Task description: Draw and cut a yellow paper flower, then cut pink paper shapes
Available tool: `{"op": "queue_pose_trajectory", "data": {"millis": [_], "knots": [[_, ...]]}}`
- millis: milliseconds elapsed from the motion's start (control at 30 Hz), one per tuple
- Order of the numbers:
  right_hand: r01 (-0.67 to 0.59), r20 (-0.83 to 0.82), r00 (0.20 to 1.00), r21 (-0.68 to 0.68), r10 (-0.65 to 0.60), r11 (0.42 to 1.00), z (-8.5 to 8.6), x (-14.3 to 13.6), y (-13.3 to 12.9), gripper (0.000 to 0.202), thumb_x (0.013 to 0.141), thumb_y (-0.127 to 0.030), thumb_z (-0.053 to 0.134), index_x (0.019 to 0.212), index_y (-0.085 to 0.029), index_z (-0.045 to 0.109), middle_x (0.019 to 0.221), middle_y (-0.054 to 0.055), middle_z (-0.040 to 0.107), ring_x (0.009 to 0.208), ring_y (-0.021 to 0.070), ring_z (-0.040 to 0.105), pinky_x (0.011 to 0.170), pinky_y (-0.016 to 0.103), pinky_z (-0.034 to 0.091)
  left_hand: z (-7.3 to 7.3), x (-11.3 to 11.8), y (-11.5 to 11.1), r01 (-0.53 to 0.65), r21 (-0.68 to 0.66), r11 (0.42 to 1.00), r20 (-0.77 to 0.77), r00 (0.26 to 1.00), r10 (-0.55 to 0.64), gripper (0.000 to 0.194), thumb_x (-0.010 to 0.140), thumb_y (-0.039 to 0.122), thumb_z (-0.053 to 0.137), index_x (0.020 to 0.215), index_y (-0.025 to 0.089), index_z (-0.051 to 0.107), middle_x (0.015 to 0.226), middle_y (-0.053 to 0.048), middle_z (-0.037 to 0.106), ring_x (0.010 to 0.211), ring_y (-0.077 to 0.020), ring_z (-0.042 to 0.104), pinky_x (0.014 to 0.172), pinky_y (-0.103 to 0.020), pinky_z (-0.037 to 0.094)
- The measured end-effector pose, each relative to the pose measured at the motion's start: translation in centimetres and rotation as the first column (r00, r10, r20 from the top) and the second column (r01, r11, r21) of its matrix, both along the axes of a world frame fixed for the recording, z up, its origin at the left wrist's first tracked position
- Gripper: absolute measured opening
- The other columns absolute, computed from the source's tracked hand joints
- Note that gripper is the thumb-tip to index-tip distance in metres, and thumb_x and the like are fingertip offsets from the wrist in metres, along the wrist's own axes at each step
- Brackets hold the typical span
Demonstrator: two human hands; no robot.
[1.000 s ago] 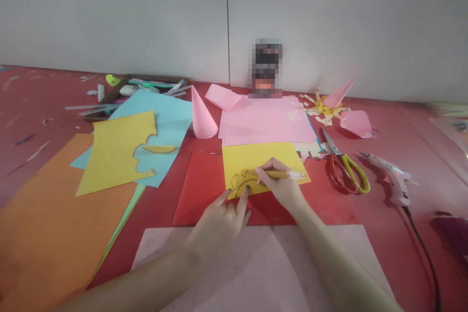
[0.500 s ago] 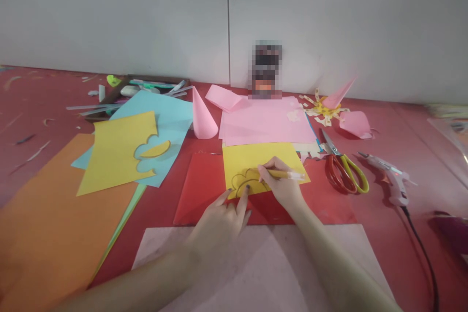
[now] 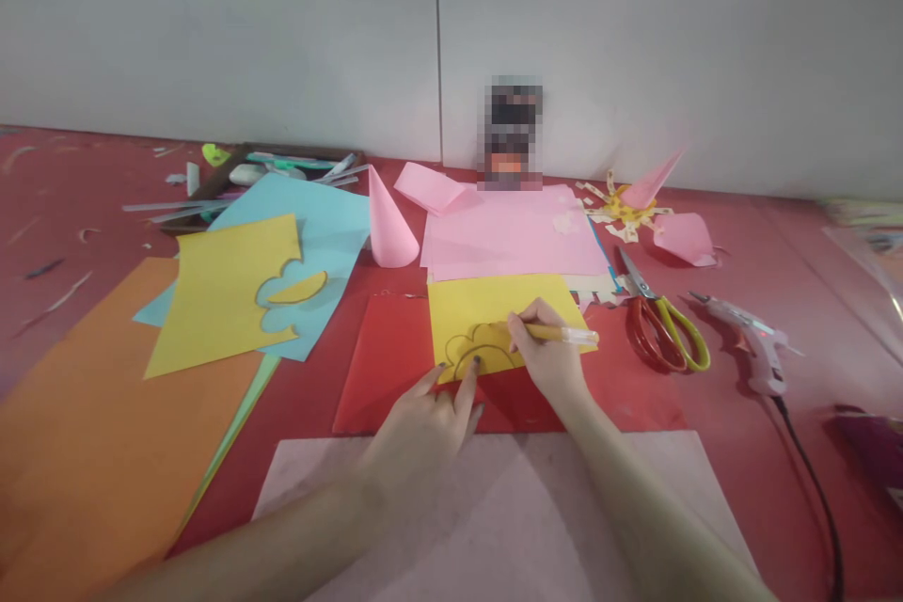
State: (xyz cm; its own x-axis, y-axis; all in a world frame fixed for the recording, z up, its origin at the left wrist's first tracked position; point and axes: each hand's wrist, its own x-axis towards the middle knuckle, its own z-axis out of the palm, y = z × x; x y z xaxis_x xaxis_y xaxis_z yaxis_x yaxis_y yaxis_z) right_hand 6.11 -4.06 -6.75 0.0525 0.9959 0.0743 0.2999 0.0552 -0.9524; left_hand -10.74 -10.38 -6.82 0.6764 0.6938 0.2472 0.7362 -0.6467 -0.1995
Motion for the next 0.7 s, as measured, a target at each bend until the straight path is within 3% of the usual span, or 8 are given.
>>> {"op": "queue_pose_trajectory", "data": {"millis": [333,567,700], "knots": [[-0.035,-0.054,0.998,-0.003,0.035,0.999,0.17,0.1,0.03,0.022,0.081,-0.032,0.054,0.063,-0.021,0.045,0.049,-0.004,0.055,0.048,0.0113,0.053,0.05,0.021,0.041,0.02,0.04,-0.09,-0.002,0.034,0.999,-0.056,0.998,0.004,0.041,0.09,0.021,0.03,0.114,-0.002,0.054,0.037,0.002,0.05,0.037,-0.0131,0.049,0.079,-0.03,0.05],[-0.037,0.004,0.999,-0.012,0.037,0.999,0.25,0.02,-0.07,0.023,0.08,-0.032,0.054,0.063,-0.02,0.045,0.052,-0.002,0.057,0.051,0.0121,0.055,0.051,0.022,0.041,0.27,0.1,-0.04,-0.012,0.017,1.0,-0.06,0.998,0.013,0.042,0.091,0.022,0.03,0.116,-0.001,0.053,0.039,0.001,0.051,0.041,-0.0136,0.052,0.079,-0.03,0.05],[0.023,0.052,0.998,0.006,-0.023,1.0,0.23,0.0,-0.13,0.024,0.08,-0.031,0.051,0.061,-0.021,0.041,0.047,-0.004,0.052,0.044,0.0106,0.048,0.047,0.021,0.036,0.34,0.11,-0.05,-0.016,-0.008,1.0,-0.041,0.999,0.015,0.042,0.091,0.022,0.029,0.117,-0.001,0.053,0.04,0.001,0.052,0.041,-0.0138,0.053,0.079,-0.031,0.05]]}}
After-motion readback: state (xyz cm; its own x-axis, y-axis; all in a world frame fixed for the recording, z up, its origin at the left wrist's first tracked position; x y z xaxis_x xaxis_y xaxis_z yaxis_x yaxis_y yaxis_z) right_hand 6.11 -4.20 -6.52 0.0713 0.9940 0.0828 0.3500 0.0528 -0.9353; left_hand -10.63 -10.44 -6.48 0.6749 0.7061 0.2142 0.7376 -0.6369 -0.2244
